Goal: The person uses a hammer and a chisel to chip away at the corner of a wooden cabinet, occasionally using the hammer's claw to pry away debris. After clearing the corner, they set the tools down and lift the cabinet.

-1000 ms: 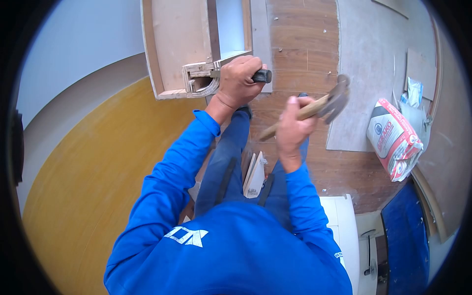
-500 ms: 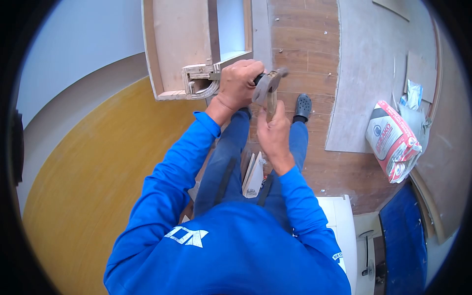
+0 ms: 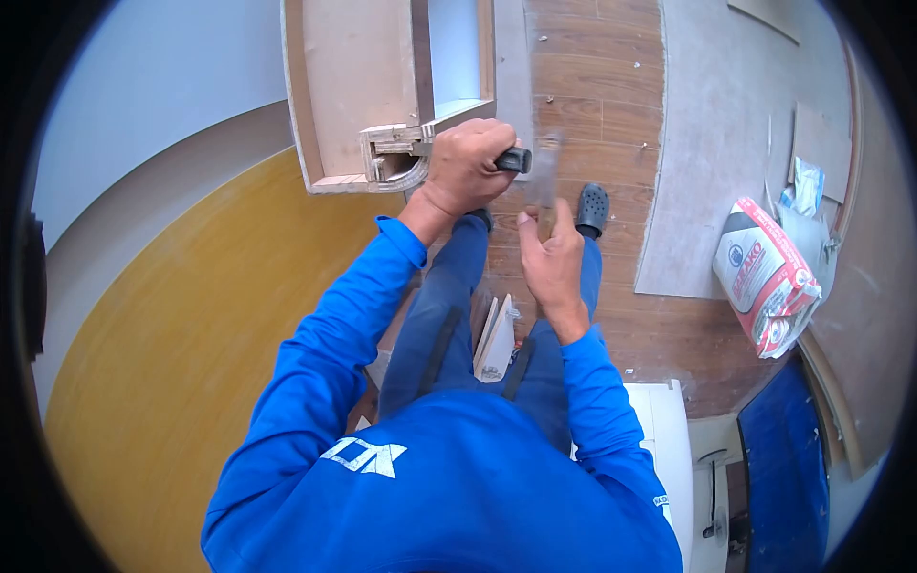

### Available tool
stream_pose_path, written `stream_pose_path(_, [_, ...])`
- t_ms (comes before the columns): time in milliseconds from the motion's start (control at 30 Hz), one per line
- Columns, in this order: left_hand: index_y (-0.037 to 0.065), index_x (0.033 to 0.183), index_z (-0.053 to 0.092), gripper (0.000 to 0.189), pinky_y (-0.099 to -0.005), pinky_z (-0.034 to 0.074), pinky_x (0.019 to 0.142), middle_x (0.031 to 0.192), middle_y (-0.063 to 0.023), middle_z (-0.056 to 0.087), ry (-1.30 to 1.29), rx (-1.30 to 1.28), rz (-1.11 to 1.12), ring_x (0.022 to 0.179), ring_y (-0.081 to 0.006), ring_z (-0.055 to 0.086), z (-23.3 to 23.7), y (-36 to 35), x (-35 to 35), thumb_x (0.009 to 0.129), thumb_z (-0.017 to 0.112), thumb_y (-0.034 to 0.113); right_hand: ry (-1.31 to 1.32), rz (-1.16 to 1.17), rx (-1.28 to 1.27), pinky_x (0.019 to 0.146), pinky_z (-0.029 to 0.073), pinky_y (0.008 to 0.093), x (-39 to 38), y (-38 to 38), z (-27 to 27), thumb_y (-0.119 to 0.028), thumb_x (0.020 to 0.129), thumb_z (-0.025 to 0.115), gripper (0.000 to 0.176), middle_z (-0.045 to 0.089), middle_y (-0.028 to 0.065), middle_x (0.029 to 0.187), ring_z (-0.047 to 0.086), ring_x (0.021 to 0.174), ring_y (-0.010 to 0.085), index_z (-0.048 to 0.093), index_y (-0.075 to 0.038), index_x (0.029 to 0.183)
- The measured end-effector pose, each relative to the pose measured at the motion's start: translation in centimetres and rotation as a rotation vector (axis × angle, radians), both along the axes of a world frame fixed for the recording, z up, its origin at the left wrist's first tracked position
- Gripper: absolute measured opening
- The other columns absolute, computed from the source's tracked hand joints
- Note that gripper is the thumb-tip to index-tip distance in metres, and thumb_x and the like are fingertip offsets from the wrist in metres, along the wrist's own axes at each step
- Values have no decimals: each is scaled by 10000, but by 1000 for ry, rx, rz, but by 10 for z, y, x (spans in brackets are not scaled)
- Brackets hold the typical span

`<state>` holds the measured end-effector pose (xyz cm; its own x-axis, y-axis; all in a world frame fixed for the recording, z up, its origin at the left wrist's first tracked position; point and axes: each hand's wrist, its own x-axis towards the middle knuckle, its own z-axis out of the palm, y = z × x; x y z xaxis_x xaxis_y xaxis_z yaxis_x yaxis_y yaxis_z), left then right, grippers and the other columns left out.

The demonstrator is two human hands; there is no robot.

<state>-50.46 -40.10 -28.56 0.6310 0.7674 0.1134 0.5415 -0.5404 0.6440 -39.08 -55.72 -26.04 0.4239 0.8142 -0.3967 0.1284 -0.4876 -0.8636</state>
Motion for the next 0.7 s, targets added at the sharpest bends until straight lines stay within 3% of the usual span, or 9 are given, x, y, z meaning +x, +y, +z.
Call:
stream_pose_path(33, [120,772,565,202,-444,506,601,731,-62,611,-13,5,-16,734,-303,661,1,-1,1,751,758,176,-4,-2,0,707,524,403,0,-4,-6,-86,970,686,135,698,165,868,676,748,255,611,2,1040])
stream_pose_path(133, [121,771,563,197,-445,503,601,733,-62,607,-10,19,8,728,-303,654,0,-2,0,756,752,173,205,-428,-52,621,485,377,9,15,13,-104,992,679,95,461,-43,716,520,617,158,590,-71,977])
stream_pose_path(233, [122,770,557,197,-446,500,597,727,-63,598,-18,32,-5,721,-302,649,-1,-1,0,750,748,165,60,-463,-12,645,511,413,-23,0,-27,-96,981,676,107,599,42,747,601,635,221,599,-37,1026])
stream_pose_path(267, [122,770,557,197,-446,500,597,727,-63,598,-22,39,-4,721,-302,649,-1,2,0,750,748,165,-211,-4,63,684,530,444,-27,-3,-19,-87,970,676,155,709,159,856,684,709,290,600,2,1073])
stream_pose_path(367, [125,768,552,197,-444,499,597,723,-63,592,-12,33,0,720,-301,647,0,-3,-6,740,744,157,-47,105,-37,714,540,450,1,-1,-5,-84,957,684,222,737,248,977,731,799,323,590,33,1120])
stream_pose_path(567, [129,765,549,197,-446,493,597,728,-61,587,-19,33,1,714,-302,640,0,-3,-4,725,741,143,195,-528,60,602,492,442,-5,11,1,-86,1002,649,121,530,87,683,554,571,332,554,-26,1047])
stream_pose_path(633, [134,760,549,201,-444,486,591,723,-59,578,-31,59,-5,704,-301,632,-3,-1,-3,716,745,136,-424,0,318,613,502,453,-23,7,-18,-80,1000,648,134,615,145,736,630,631,367,545,-16,1060])
stream_pose_path(667, [134,760,549,201,-444,486,591,723,-59,578,-33,66,-5,704,-301,632,-5,3,-10,716,745,136,-135,126,12,656,516,462,-22,0,-13,-76,994,651,121,685,209,833,703,749,404,570,-3,1045])
stream_pose_path(700, [138,758,550,199,-438,486,589,718,-56,570,24,80,-23,695,-294,626,-8,2,-28,717,745,134,-130,129,12,656,516,462,-16,3,-8,-76,994,651,121,685,209,833,703,749,404,570,-3,1045])
